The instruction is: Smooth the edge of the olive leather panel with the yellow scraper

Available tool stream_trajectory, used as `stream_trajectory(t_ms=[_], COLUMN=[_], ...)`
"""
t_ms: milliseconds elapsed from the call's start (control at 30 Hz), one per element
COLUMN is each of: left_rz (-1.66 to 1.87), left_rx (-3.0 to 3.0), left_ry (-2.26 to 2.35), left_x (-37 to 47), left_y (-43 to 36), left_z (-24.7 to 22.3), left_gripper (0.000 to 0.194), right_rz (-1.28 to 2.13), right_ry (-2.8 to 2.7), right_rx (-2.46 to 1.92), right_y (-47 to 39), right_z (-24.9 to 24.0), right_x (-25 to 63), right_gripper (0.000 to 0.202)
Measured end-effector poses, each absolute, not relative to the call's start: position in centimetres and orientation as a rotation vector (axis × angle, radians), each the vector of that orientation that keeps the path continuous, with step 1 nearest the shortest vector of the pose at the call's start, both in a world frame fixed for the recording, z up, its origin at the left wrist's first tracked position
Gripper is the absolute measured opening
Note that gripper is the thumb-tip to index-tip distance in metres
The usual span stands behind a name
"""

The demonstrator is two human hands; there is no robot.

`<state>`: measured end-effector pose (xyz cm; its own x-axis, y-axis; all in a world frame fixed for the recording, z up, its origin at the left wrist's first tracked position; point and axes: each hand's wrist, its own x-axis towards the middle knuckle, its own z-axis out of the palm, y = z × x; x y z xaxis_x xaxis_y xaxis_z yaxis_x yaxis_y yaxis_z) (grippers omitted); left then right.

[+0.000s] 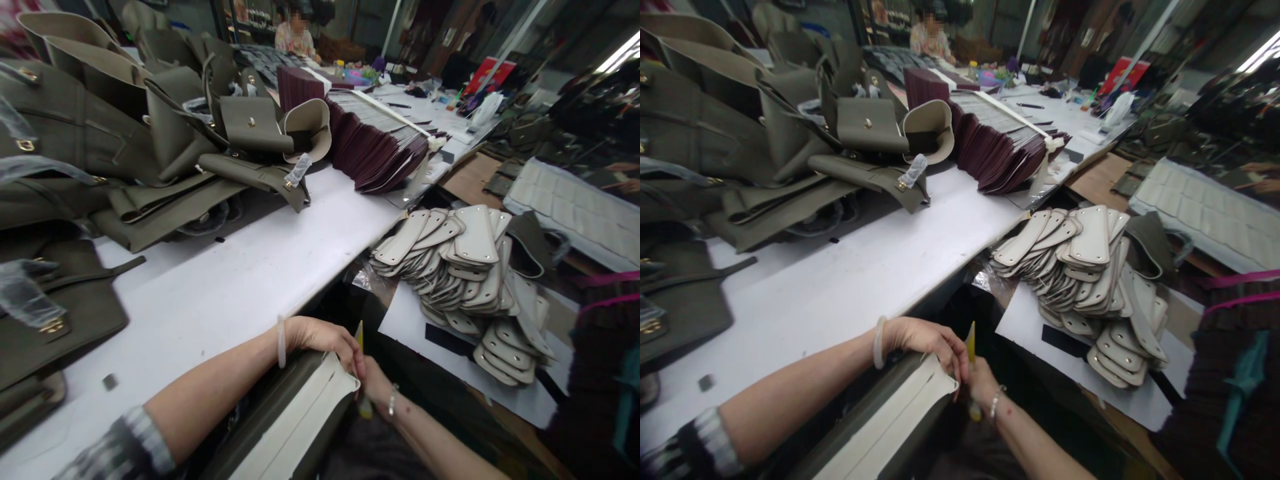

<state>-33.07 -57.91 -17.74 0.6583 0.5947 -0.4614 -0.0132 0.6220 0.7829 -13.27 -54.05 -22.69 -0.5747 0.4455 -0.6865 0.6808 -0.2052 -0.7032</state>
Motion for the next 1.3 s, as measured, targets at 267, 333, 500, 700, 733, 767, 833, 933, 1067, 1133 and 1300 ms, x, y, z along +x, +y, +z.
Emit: stream_trajectory(t_ms=[267,333,500,700,733,767,833,933,1067,1133,1300], left_rz=[0.393,0.405,0.483,0.614,0.639,0.659,0.669,0.634,0.589,0.580,0.612], left_rx=[0.830,0.845,0.917,1.080,1.112,1.156,1.273,1.450,1.621,1.677,1.757], left_ry=[0.824,0.846,0.914,1.015,1.031,1.052,1.106,1.177,1.254,1.280,1.257], left_x=[-33.2,-33.2,-33.4,-34.2,-34.3,-34.4,-34.7,-34.9,-34.8,-34.7,-34.5], left_y=[-58.0,-58.0,-58.3,-59.3,-59.5,-59.8,-60.2,-60.7,-60.8,-60.8,-61.4], left_z=[-17.1,-17.1,-17.1,-15.4,-15.0,-14.5,-13.7,-13.0,-13.0,-13.0,-12.6], left_gripper=[0.029,0.030,0.036,0.040,0.042,0.043,0.045,0.044,0.039,0.036,0.026], right_rz=[-1.810,-1.783,-1.763,-1.660,-1.660,-1.658,-1.645,-1.618,-1.590,-1.567,-1.516], right_ry=[1.677,1.553,1.524,1.623,1.623,1.623,1.622,1.647,1.688,1.697,1.693], right_rx=[1.082,0.990,0.937,0.925,0.914,0.905,0.901,0.906,0.899,0.901,0.915], right_y=[-48.2,-49.2,-51.6,-51.7,-51.7,-51.8,-51.9,-52.0,-52.0,-52.0,-52.3], right_z=[-12.6,-11.3,-12.0,-12.5,-12.5,-12.6,-12.7,-12.8,-12.5,-12.3,-11.8], right_x=[-4.9,-5.9,-9.8,-11.1,-11.1,-11.1,-11.1,-11.1,-11.2,-11.4,-12.0], right_gripper=[0.043,0.051,0.042,0.030,0.030,0.029,0.029,0.029,0.030,0.031,0.032])
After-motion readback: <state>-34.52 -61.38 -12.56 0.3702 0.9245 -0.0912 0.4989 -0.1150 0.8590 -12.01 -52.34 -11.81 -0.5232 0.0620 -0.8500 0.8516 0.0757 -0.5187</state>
